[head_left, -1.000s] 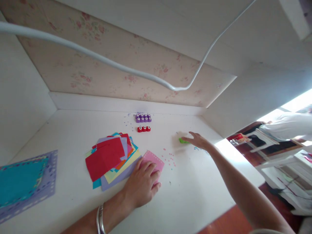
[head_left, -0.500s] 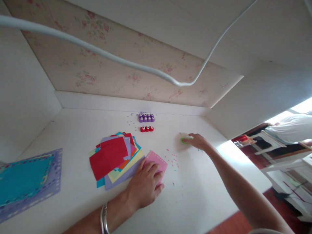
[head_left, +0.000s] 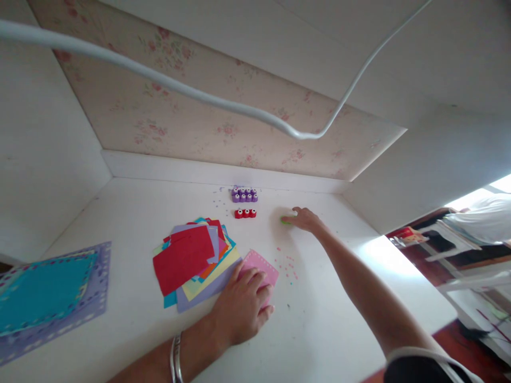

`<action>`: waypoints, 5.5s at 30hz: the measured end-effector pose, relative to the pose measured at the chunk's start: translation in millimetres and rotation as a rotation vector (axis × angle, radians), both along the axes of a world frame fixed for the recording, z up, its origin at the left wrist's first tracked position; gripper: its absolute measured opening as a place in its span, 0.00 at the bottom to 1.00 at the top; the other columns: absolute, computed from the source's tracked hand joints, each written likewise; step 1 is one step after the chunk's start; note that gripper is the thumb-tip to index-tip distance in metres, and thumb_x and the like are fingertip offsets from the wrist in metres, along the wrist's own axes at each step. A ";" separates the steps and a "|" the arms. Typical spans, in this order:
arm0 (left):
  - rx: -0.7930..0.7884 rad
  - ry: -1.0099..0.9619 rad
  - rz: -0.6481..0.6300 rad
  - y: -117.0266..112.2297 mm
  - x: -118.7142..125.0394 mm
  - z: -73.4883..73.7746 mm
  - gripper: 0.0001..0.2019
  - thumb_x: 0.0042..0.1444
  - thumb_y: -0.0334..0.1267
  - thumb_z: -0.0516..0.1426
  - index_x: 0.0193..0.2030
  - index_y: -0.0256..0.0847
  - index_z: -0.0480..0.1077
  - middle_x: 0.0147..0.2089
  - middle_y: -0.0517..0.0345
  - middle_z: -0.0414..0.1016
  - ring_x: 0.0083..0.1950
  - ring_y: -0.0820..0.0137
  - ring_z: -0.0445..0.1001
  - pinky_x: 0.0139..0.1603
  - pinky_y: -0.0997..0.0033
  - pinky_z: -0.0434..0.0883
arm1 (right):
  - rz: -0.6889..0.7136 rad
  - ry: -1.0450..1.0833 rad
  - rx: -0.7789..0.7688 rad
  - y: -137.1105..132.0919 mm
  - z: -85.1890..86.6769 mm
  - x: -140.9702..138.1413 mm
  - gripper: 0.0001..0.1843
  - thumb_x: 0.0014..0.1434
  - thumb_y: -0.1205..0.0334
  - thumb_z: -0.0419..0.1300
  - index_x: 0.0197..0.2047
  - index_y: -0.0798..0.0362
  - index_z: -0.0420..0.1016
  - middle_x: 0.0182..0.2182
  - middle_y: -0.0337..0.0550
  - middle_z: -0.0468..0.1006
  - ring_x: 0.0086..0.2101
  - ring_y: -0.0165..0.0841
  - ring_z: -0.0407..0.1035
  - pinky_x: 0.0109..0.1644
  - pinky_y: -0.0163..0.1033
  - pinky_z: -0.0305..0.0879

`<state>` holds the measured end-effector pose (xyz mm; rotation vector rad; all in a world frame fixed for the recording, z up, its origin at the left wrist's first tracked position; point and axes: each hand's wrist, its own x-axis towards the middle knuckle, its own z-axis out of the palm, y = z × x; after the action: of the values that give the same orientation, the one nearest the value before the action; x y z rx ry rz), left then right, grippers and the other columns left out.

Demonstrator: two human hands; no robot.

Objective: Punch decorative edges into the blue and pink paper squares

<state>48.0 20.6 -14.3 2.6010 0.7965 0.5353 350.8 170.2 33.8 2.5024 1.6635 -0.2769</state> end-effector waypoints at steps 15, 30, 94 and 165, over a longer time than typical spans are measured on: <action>0.010 -0.050 0.007 0.9 -0.8 -1.0 0.16 0.62 0.49 0.52 0.53 0.47 0.70 0.56 0.56 0.70 0.59 0.60 0.64 0.69 0.48 0.44 | 0.091 0.014 -0.023 64.6 5.7 -75.8 0.50 0.48 0.30 0.57 0.65 0.54 0.60 0.59 0.63 0.65 0.57 0.55 0.63 0.54 0.53 0.62; 0.039 -0.036 0.003 2.2 -1.9 3.0 0.18 0.63 0.51 0.50 0.50 0.44 0.71 0.54 0.54 0.71 0.58 0.60 0.65 0.68 0.50 0.47 | 0.171 0.032 -0.018 74.0 10.2 -118.7 0.54 0.46 0.28 0.57 0.67 0.54 0.54 0.60 0.63 0.63 0.57 0.56 0.63 0.54 0.52 0.62; 0.015 0.055 -0.052 4.8 -1.5 3.6 0.21 0.65 0.53 0.46 0.57 0.45 0.66 0.59 0.54 0.68 0.62 0.59 0.61 0.69 0.47 0.45 | 0.670 0.026 0.292 7.6 -16.1 -158.7 0.20 0.68 0.53 0.46 0.42 0.50 0.78 0.42 0.48 0.81 0.43 0.38 0.72 0.44 0.37 0.62; 0.315 0.036 0.095 -8.7 -19.1 13.8 0.08 0.62 0.32 0.53 0.45 0.40 0.71 0.47 0.54 0.73 0.52 0.64 0.69 0.56 0.58 0.66 | 0.104 0.884 0.524 -116.5 -62.6 -54.1 0.11 0.42 0.66 0.44 0.21 0.51 0.66 0.19 0.37 0.66 0.22 0.30 0.59 0.27 0.33 0.52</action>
<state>28.8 11.9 -0.5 2.8758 0.9157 0.6928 296.7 53.8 -28.8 2.8408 2.4137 -1.2255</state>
